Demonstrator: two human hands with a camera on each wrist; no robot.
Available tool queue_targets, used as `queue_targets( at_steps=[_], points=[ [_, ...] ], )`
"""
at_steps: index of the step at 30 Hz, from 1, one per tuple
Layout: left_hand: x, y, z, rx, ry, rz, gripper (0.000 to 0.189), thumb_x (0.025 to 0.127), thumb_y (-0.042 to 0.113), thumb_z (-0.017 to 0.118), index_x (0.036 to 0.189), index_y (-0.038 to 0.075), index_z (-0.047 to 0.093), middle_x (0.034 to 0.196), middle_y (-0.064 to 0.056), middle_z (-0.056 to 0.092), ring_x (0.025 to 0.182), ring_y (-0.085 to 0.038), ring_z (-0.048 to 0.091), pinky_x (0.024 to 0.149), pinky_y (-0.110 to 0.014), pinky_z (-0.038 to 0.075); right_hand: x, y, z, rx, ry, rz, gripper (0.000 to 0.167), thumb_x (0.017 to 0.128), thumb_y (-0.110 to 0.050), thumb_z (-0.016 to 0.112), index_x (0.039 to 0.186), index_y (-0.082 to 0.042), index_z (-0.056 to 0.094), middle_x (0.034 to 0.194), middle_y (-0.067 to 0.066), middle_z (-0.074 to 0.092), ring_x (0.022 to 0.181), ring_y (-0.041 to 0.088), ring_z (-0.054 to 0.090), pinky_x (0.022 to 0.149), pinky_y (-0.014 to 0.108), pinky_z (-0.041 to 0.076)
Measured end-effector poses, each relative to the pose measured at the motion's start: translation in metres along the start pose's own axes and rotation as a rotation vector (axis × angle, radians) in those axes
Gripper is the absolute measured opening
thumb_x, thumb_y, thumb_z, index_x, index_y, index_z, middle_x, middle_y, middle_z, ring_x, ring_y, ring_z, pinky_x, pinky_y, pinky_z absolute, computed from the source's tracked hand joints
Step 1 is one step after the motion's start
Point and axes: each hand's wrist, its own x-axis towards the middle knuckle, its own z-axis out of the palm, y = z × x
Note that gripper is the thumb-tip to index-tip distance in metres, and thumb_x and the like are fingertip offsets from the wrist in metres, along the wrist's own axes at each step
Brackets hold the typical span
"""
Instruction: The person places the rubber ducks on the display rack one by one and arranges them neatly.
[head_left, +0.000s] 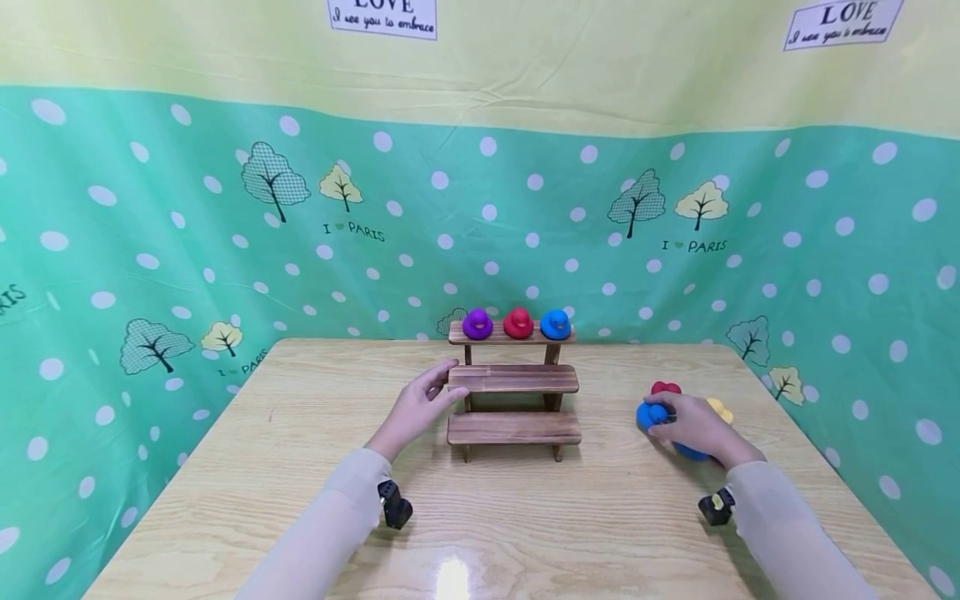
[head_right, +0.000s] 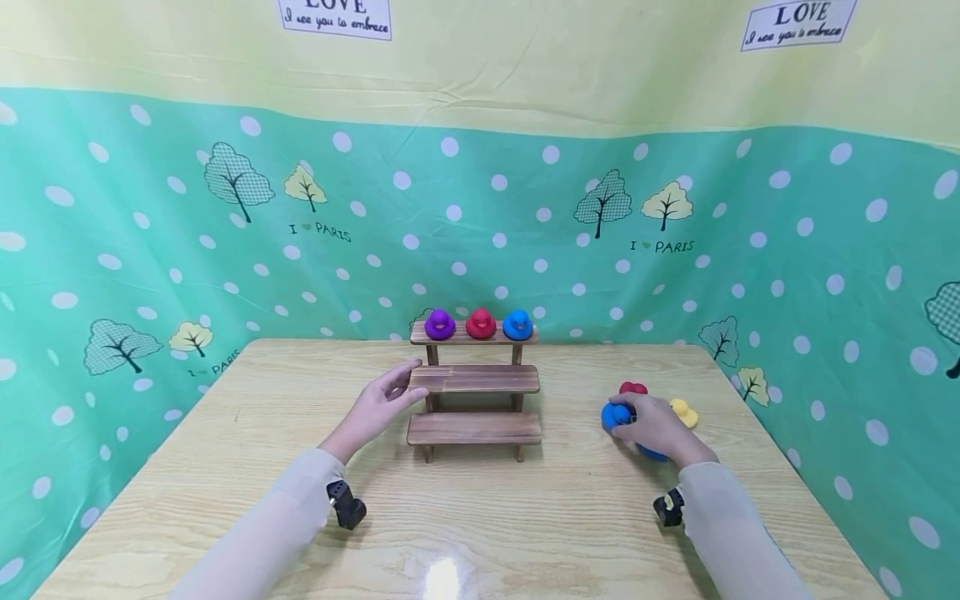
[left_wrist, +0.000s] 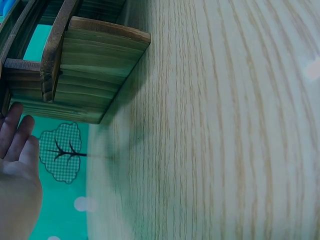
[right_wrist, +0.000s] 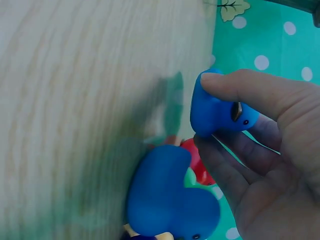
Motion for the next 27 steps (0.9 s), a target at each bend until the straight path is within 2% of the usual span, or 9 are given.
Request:
queue_targets(
  at_steps=[8, 12, 16, 22, 27],
  points=[
    [-0.001, 0.003, 0.000, 0.008, -0.007, -0.018, 0.067, 0.092, 0.038, 0.074, 0.149, 0.013, 0.049, 0.152, -0.009, 0.045, 0.138, -0.028, 0.045, 0.115, -0.035, 0.036, 0.000, -0.011, -0.003, 0.018, 0.041, -0.054, 0.058, 0.089, -0.020, 0.077, 0.137, 0.004, 0.056, 0.133, 0.033, 0.055, 0.121, 0.052, 0.051, 0.098, 0.069, 0.044],
    [-0.001, 0.004, -0.001, 0.007, -0.009, -0.009, 0.066, 0.092, 0.036, 0.074, 0.148, 0.012, 0.050, 0.151, -0.011, 0.047, 0.137, -0.028, 0.046, 0.115, -0.036, 0.036, 0.001, -0.016, -0.006, 0.026, 0.073, -0.104, 0.056, 0.090, -0.019, 0.076, 0.136, 0.005, 0.057, 0.132, 0.032, 0.056, 0.120, 0.050, 0.054, 0.098, 0.065, 0.046],
    [-0.001, 0.004, -0.001, 0.005, -0.008, 0.005, 0.064, 0.093, 0.034, 0.074, 0.148, 0.011, 0.050, 0.150, -0.014, 0.047, 0.137, -0.031, 0.046, 0.115, -0.038, 0.036, 0.001, -0.024, -0.009, 0.045, 0.096, -0.130, 0.055, 0.090, -0.019, 0.076, 0.135, 0.006, 0.057, 0.130, 0.030, 0.059, 0.113, 0.042, 0.058, 0.094, 0.060, 0.051],
    [0.000, 0.001, -0.001, -0.008, -0.012, 0.027, 0.064, 0.093, 0.030, 0.074, 0.147, 0.007, 0.050, 0.150, -0.018, 0.046, 0.137, -0.035, 0.045, 0.116, -0.044, 0.035, 0.000, -0.037, -0.013, 0.066, 0.109, -0.141, 0.056, 0.090, -0.018, 0.075, 0.138, 0.006, 0.056, 0.134, 0.029, 0.057, 0.117, 0.044, 0.057, 0.096, 0.060, 0.051],
    [0.000, 0.001, -0.001, 0.004, -0.010, 0.010, 0.064, 0.093, 0.032, 0.074, 0.148, 0.009, 0.050, 0.150, -0.015, 0.047, 0.137, -0.032, 0.046, 0.115, -0.041, 0.036, -0.002, -0.048, -0.015, 0.031, 0.142, -0.176, 0.055, 0.090, -0.017, 0.075, 0.138, 0.005, 0.057, 0.131, 0.026, 0.060, 0.110, 0.039, 0.061, 0.091, 0.056, 0.054]
  ],
)
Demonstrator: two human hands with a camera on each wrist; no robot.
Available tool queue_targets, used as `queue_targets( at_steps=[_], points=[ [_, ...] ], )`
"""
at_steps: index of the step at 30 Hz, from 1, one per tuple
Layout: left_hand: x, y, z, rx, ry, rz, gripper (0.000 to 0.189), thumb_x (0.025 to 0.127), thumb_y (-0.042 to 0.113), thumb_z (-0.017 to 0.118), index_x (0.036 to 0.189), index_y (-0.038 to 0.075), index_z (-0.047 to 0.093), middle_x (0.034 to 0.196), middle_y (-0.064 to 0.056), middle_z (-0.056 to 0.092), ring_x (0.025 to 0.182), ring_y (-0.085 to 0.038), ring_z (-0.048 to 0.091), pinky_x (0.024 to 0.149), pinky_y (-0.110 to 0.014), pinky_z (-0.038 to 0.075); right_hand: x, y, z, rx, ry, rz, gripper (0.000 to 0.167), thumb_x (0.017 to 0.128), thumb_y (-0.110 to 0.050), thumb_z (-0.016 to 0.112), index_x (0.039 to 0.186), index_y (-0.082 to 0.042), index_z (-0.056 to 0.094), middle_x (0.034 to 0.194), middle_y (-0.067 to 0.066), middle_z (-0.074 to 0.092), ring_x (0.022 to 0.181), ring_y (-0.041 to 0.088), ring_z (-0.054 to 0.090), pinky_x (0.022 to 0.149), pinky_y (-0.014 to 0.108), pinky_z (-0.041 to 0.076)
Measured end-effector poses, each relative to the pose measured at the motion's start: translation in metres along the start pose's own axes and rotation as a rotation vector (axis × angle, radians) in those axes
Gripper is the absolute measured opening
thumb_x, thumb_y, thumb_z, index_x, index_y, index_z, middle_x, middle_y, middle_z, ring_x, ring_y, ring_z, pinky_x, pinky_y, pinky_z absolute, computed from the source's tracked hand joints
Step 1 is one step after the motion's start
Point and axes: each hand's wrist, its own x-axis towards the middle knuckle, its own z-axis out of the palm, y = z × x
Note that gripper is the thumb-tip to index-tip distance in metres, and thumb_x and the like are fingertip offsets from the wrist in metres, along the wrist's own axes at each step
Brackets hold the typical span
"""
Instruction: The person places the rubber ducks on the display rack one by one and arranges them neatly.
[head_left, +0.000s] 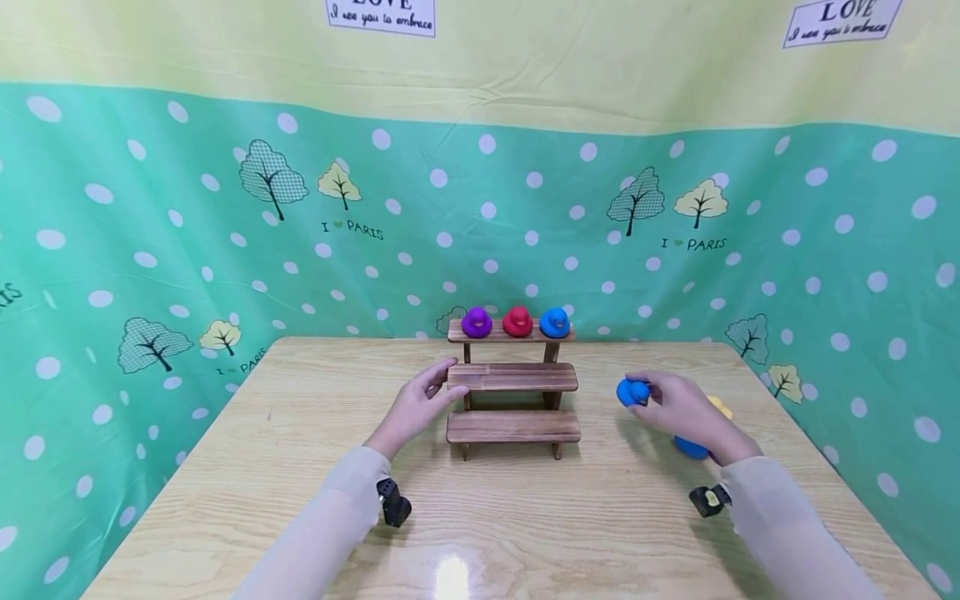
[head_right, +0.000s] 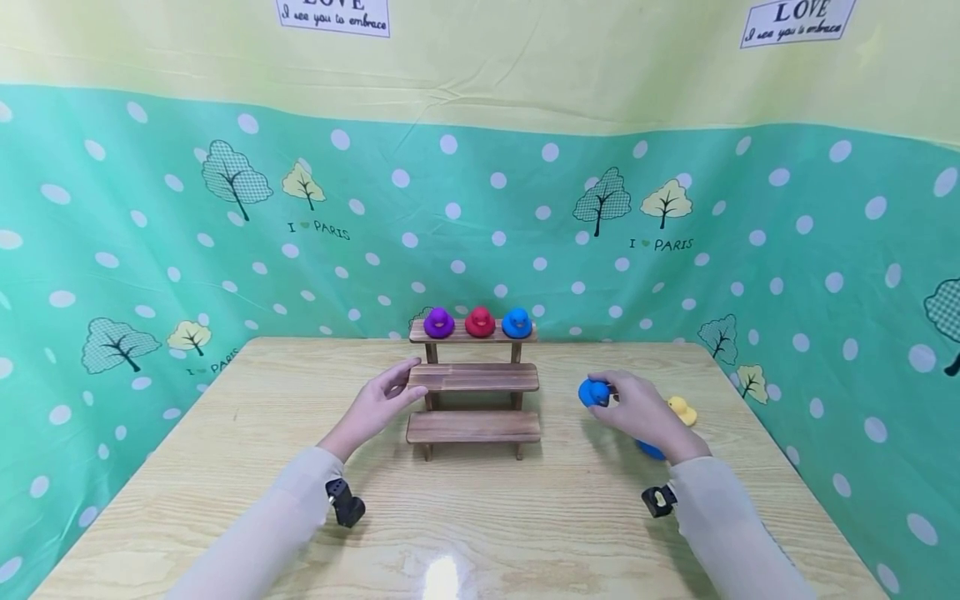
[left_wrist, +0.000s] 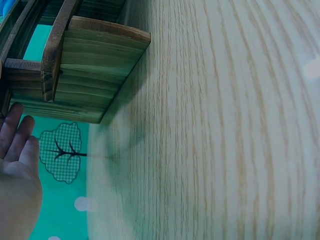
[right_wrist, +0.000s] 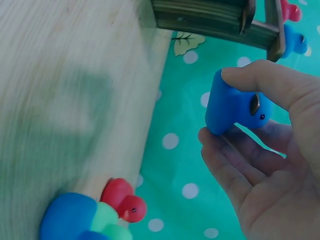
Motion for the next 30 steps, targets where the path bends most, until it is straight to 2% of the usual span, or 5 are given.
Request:
queue_targets(
  at_steps=[4, 13, 20, 30],
  points=[
    [0.000, 0.001, 0.000, 0.007, 0.002, -0.009, 0.065, 0.092, 0.034, 0.074, 0.148, 0.011, 0.050, 0.150, -0.014, 0.048, 0.136, -0.030, 0.047, 0.114, -0.038, 0.037, 0.001, -0.009, -0.001, -0.024, 0.021, -0.030, 0.055, 0.090, -0.016, 0.075, 0.137, 0.004, 0.057, 0.129, 0.026, 0.060, 0.107, 0.038, 0.062, 0.089, 0.055, 0.056],
    [-0.002, 0.004, 0.000, -0.018, 0.002, -0.003, 0.064, 0.093, 0.029, 0.074, 0.148, 0.008, 0.049, 0.149, -0.017, 0.047, 0.136, -0.033, 0.046, 0.115, -0.041, 0.037, 0.001, -0.029, -0.001, 0.014, 0.039, -0.079, 0.054, 0.091, -0.015, 0.074, 0.137, 0.005, 0.056, 0.131, 0.027, 0.058, 0.114, 0.042, 0.060, 0.093, 0.054, 0.056],
    [-0.016, 0.041, -0.003, -0.014, -0.007, -0.003, 0.060, 0.095, 0.016, 0.071, 0.146, -0.004, 0.046, 0.148, -0.025, 0.045, 0.136, -0.040, 0.044, 0.115, -0.048, 0.035, 0.006, -0.045, 0.005, 0.011, 0.073, -0.163, 0.052, 0.089, -0.017, 0.077, 0.134, 0.003, 0.060, 0.127, 0.022, 0.063, 0.108, 0.036, 0.063, 0.088, 0.050, 0.058],
    [-0.015, 0.038, -0.003, -0.024, -0.008, -0.003, 0.060, 0.095, 0.017, 0.072, 0.146, -0.002, 0.047, 0.148, -0.024, 0.047, 0.135, -0.039, 0.046, 0.115, -0.047, 0.035, 0.019, -0.069, 0.023, 0.073, 0.082, -0.208, 0.052, 0.088, -0.017, 0.078, 0.134, -0.001, 0.061, 0.127, 0.016, 0.064, 0.110, 0.032, 0.062, 0.088, 0.048, 0.059]
  ],
)
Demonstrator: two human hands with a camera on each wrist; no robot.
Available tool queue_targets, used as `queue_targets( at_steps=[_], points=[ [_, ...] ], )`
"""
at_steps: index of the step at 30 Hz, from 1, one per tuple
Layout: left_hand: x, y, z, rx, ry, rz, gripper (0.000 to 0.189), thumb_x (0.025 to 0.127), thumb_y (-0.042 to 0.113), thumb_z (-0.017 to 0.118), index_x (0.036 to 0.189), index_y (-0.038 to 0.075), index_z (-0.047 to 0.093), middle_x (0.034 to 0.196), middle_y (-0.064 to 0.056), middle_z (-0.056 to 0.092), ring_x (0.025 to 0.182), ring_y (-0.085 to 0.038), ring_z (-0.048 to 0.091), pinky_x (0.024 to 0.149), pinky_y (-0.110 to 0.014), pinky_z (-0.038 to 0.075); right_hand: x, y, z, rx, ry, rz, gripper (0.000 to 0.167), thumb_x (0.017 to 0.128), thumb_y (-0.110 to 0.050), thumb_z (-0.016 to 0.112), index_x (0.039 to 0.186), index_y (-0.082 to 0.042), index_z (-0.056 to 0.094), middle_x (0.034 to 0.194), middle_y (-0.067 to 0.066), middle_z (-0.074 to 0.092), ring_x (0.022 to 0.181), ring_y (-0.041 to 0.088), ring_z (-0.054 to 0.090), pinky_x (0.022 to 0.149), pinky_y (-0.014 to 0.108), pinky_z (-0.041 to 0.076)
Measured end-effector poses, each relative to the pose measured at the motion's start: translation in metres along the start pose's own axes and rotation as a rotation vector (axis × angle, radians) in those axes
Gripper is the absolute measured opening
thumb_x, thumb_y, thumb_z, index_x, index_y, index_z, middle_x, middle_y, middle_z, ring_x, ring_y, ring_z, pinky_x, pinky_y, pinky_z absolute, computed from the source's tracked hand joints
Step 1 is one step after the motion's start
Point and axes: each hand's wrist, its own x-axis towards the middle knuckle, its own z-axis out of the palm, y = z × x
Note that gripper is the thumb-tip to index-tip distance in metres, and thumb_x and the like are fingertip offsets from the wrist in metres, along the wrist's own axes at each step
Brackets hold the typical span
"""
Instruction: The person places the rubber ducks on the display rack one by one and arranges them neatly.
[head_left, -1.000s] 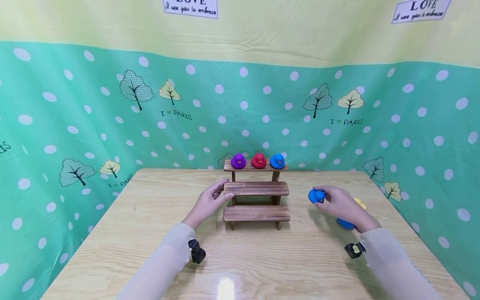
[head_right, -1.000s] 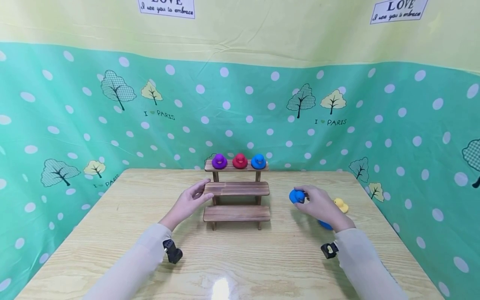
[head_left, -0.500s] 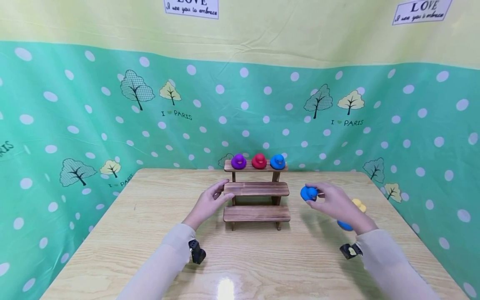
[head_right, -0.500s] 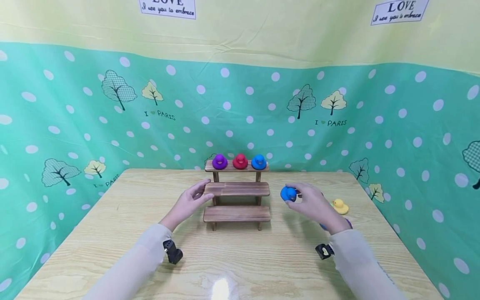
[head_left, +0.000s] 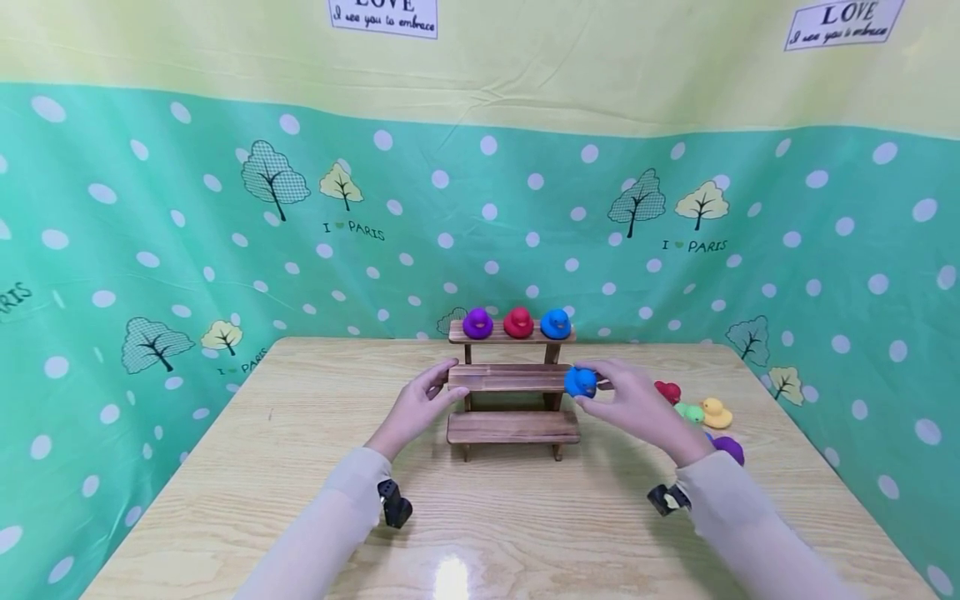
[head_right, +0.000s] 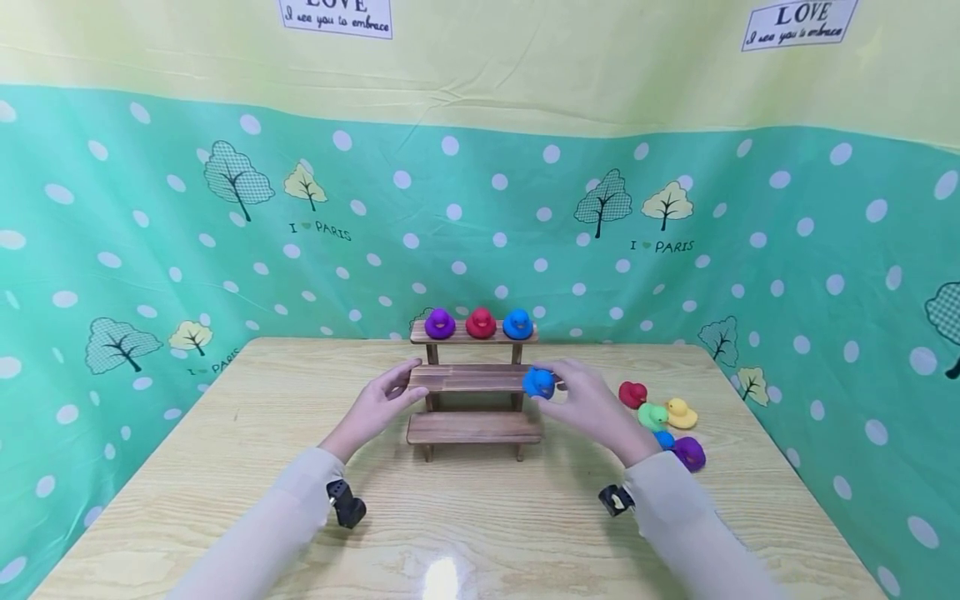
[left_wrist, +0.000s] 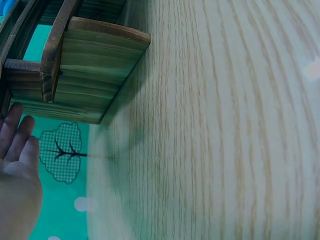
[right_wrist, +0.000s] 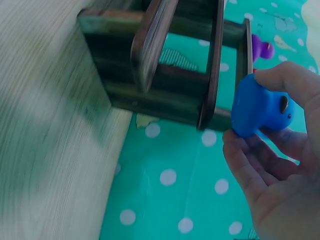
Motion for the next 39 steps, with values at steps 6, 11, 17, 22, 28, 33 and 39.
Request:
queue_targets(
  at_steps=[6, 11, 17, 22, 28, 33, 39],
  points=[
    [0.000, 0.001, 0.000, 0.001, -0.002, 0.006, 0.061, 0.095, 0.016, 0.071, 0.146, -0.005, 0.046, 0.147, -0.026, 0.047, 0.134, -0.040, 0.046, 0.115, -0.048, 0.035, 0.011, -0.014, 0.013, 0.020, 0.008, -0.032, 0.052, 0.088, -0.019, 0.080, 0.134, -0.001, 0.062, 0.126, 0.013, 0.064, 0.108, 0.028, 0.063, 0.088, 0.044, 0.059],
    [0.000, 0.002, 0.000, -0.005, -0.004, -0.013, 0.061, 0.095, 0.016, 0.071, 0.147, -0.004, 0.046, 0.147, -0.025, 0.046, 0.135, -0.039, 0.045, 0.115, -0.048, 0.035, 0.020, -0.026, 0.025, 0.032, 0.017, -0.075, 0.051, 0.088, -0.020, 0.079, 0.133, -0.001, 0.062, 0.124, 0.012, 0.065, 0.109, 0.028, 0.062, 0.090, 0.045, 0.058],
    [0.007, -0.014, 0.002, 0.001, -0.003, -0.005, 0.062, 0.095, 0.017, 0.071, 0.148, -0.003, 0.045, 0.149, -0.024, 0.045, 0.136, -0.040, 0.045, 0.115, -0.047, 0.035, 0.030, -0.039, 0.039, 0.051, 0.011, -0.101, 0.051, 0.088, -0.019, 0.080, 0.134, -0.005, 0.063, 0.117, 0.007, 0.065, 0.105, 0.024, 0.060, 0.091, 0.043, 0.056],
    [0.014, -0.035, 0.002, 0.005, 0.017, 0.007, 0.063, 0.094, 0.024, 0.073, 0.148, 0.004, 0.048, 0.150, -0.020, 0.045, 0.136, -0.037, 0.044, 0.114, -0.043, 0.037, 0.041, -0.045, 0.052, 0.059, 0.020, -0.119, 0.050, 0.089, -0.021, 0.079, 0.133, -0.004, 0.063, 0.120, 0.007, 0.064, 0.108, 0.022, 0.060, 0.094, 0.040, 0.056],
    [0.015, -0.040, 0.001, 0.015, 0.015, 0.020, 0.066, 0.092, 0.034, 0.075, 0.147, 0.009, 0.050, 0.149, -0.015, 0.048, 0.136, -0.033, 0.046, 0.113, -0.041, 0.039, 0.052, -0.052, 0.067, 0.073, 0.029, -0.133, 0.051, 0.089, -0.025, 0.080, 0.132, -0.003, 0.064, 0.125, 0.009, 0.065, 0.116, 0.024, 0.061, 0.099, 0.040, 0.053],
    [0.015, -0.040, 0.001, 0.023, 0.013, 0.017, 0.066, 0.092, 0.037, 0.074, 0.148, 0.010, 0.050, 0.151, -0.013, 0.047, 0.137, -0.032, 0.045, 0.114, -0.041, 0.039, 0.060, -0.056, 0.078, 0.111, 0.037, -0.124, 0.052, 0.088, -0.025, 0.080, 0.133, -0.003, 0.064, 0.123, 0.011, 0.065, 0.115, 0.026, 0.061, 0.099, 0.040, 0.054],
    [0.013, -0.035, 0.001, 0.020, 0.012, 0.011, 0.063, 0.095, 0.028, 0.072, 0.148, 0.004, 0.048, 0.151, -0.018, 0.045, 0.138, -0.036, 0.043, 0.114, -0.045, 0.037, 0.068, -0.058, 0.092, 0.191, 0.052, -0.062, 0.052, 0.088, -0.023, 0.081, 0.134, -0.004, 0.063, 0.124, 0.012, 0.064, 0.112, 0.025, 0.062, 0.094, 0.036, 0.057]
  ],
)
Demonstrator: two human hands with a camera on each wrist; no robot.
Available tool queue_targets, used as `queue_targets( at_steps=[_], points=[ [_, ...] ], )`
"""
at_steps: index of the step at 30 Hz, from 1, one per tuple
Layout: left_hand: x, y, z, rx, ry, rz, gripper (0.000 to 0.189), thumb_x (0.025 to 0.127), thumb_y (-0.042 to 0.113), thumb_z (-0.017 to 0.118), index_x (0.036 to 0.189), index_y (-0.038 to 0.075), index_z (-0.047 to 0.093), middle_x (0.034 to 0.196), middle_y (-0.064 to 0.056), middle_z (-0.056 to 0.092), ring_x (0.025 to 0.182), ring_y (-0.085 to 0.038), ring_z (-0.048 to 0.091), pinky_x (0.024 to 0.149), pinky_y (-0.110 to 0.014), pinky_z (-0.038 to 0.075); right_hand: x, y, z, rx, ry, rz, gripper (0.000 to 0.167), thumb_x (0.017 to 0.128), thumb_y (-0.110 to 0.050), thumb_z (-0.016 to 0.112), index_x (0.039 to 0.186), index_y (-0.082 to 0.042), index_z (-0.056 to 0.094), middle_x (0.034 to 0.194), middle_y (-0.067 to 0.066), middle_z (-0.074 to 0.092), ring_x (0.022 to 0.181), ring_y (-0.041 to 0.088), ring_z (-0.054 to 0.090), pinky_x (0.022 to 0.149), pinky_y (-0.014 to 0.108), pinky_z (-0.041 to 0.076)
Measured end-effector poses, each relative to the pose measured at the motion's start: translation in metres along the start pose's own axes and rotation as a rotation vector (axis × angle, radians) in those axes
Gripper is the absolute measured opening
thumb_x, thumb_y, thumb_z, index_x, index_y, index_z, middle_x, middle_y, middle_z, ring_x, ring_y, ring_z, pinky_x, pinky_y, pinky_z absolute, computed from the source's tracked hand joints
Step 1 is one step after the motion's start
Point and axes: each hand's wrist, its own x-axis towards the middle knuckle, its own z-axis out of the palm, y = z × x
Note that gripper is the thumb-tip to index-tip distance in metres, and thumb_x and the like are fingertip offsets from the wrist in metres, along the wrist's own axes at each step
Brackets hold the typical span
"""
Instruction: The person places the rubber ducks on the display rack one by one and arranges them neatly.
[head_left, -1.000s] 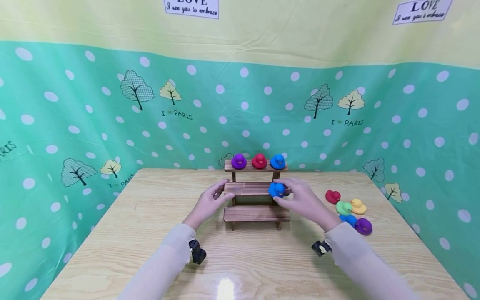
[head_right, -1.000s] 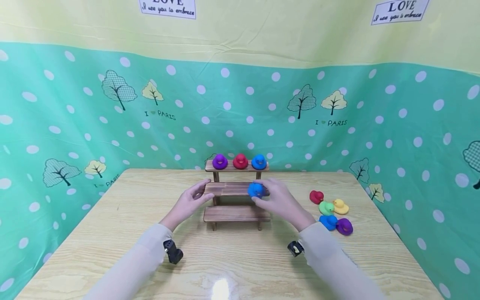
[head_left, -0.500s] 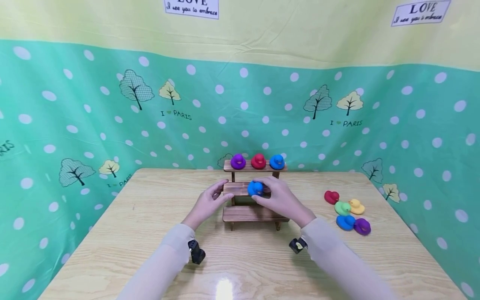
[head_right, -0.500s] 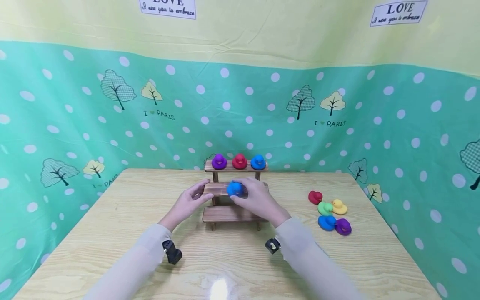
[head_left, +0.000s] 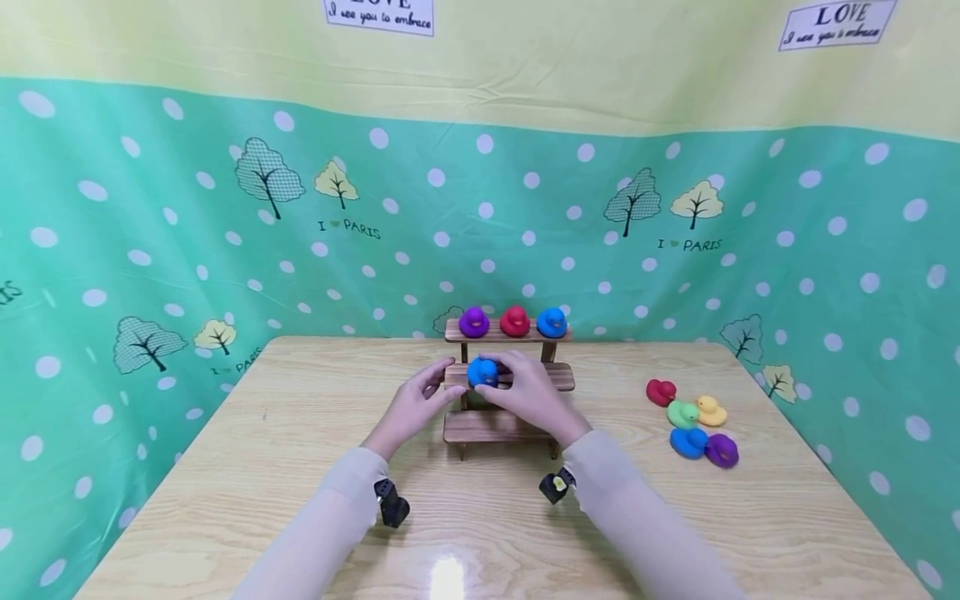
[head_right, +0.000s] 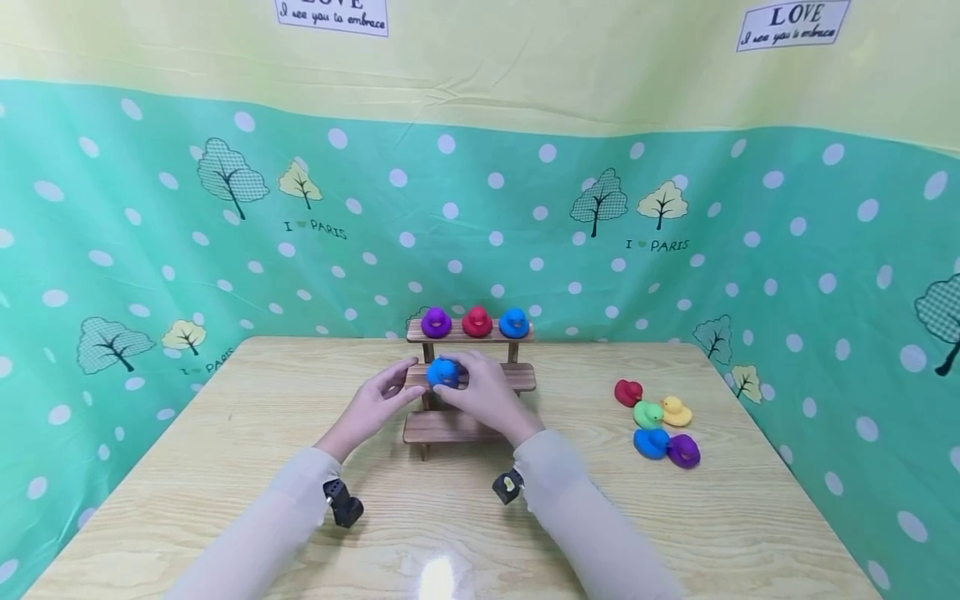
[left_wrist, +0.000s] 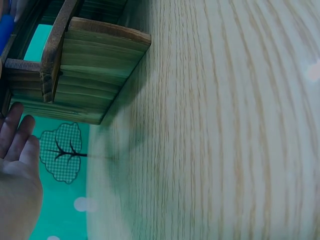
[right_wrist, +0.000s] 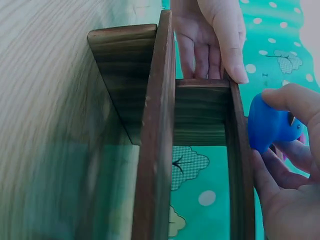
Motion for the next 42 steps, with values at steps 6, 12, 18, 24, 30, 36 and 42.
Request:
queue_targets(
  at_steps=[6, 12, 18, 24, 30, 36, 42],
  points=[
    [-0.011, 0.030, -0.003, -0.003, -0.029, -0.018, 0.061, 0.097, 0.020, 0.070, 0.148, -0.003, 0.044, 0.151, -0.023, 0.043, 0.137, -0.039, 0.043, 0.115, -0.048, 0.035, 0.003, -0.001, 0.011, 0.044, 0.022, 0.053, 0.052, 0.087, -0.022, 0.082, 0.131, -0.002, 0.065, 0.117, 0.011, 0.064, 0.109, 0.023, 0.063, 0.092, 0.032, 0.057],
    [-0.014, 0.037, -0.004, -0.016, -0.029, -0.021, 0.061, 0.097, 0.019, 0.070, 0.148, -0.004, 0.045, 0.148, -0.024, 0.046, 0.136, -0.039, 0.045, 0.116, -0.048, 0.034, 0.005, -0.003, 0.018, 0.053, 0.065, 0.088, 0.051, 0.084, -0.023, 0.084, 0.128, -0.003, 0.067, 0.115, 0.010, 0.065, 0.104, 0.021, 0.066, 0.089, 0.030, 0.058],
    [-0.013, 0.035, -0.003, -0.027, -0.033, -0.020, 0.061, 0.097, 0.019, 0.070, 0.147, -0.004, 0.045, 0.150, -0.022, 0.044, 0.137, -0.039, 0.043, 0.115, -0.047, 0.035, 0.007, -0.008, 0.021, 0.030, 0.074, 0.116, 0.055, 0.083, -0.025, 0.085, 0.129, -0.003, 0.066, 0.120, 0.011, 0.065, 0.105, 0.021, 0.066, 0.089, 0.028, 0.058],
    [-0.013, 0.035, -0.003, -0.026, -0.034, -0.029, 0.061, 0.096, 0.020, 0.070, 0.147, -0.003, 0.046, 0.151, -0.022, 0.044, 0.137, -0.038, 0.043, 0.115, -0.046, 0.035, 0.007, -0.011, 0.020, 0.019, 0.066, 0.143, 0.054, 0.084, -0.027, 0.084, 0.130, -0.006, 0.066, 0.122, 0.010, 0.065, 0.104, 0.021, 0.066, 0.088, 0.029, 0.058],
    [-0.013, 0.035, -0.003, -0.030, -0.041, -0.027, 0.061, 0.097, 0.019, 0.070, 0.147, -0.004, 0.045, 0.150, -0.022, 0.044, 0.138, -0.038, 0.042, 0.115, -0.046, 0.035, 0.008, -0.010, 0.020, 0.011, 0.065, 0.147, 0.054, 0.083, -0.027, 0.085, 0.130, -0.007, 0.066, 0.122, 0.009, 0.065, 0.103, 0.020, 0.065, 0.087, 0.031, 0.059],
    [-0.012, 0.035, -0.002, -0.033, -0.036, -0.027, 0.061, 0.097, 0.018, 0.070, 0.147, -0.003, 0.045, 0.149, -0.023, 0.046, 0.137, -0.038, 0.044, 0.115, -0.047, 0.035, 0.008, -0.009, 0.019, 0.006, 0.054, 0.142, 0.060, 0.082, -0.030, 0.085, 0.132, -0.005, 0.064, 0.124, 0.010, 0.064, 0.107, 0.021, 0.064, 0.090, 0.032, 0.058],
    [-0.011, 0.034, -0.001, -0.020, -0.018, -0.024, 0.060, 0.096, 0.017, 0.071, 0.146, -0.005, 0.046, 0.143, -0.024, 0.051, 0.133, -0.037, 0.048, 0.115, -0.045, 0.036, 0.005, -0.008, 0.014, 0.057, 0.026, 0.134, 0.065, 0.082, -0.029, 0.086, 0.136, -0.004, 0.060, 0.128, 0.011, 0.062, 0.111, 0.022, 0.063, 0.094, 0.033, 0.056]
  ],
)
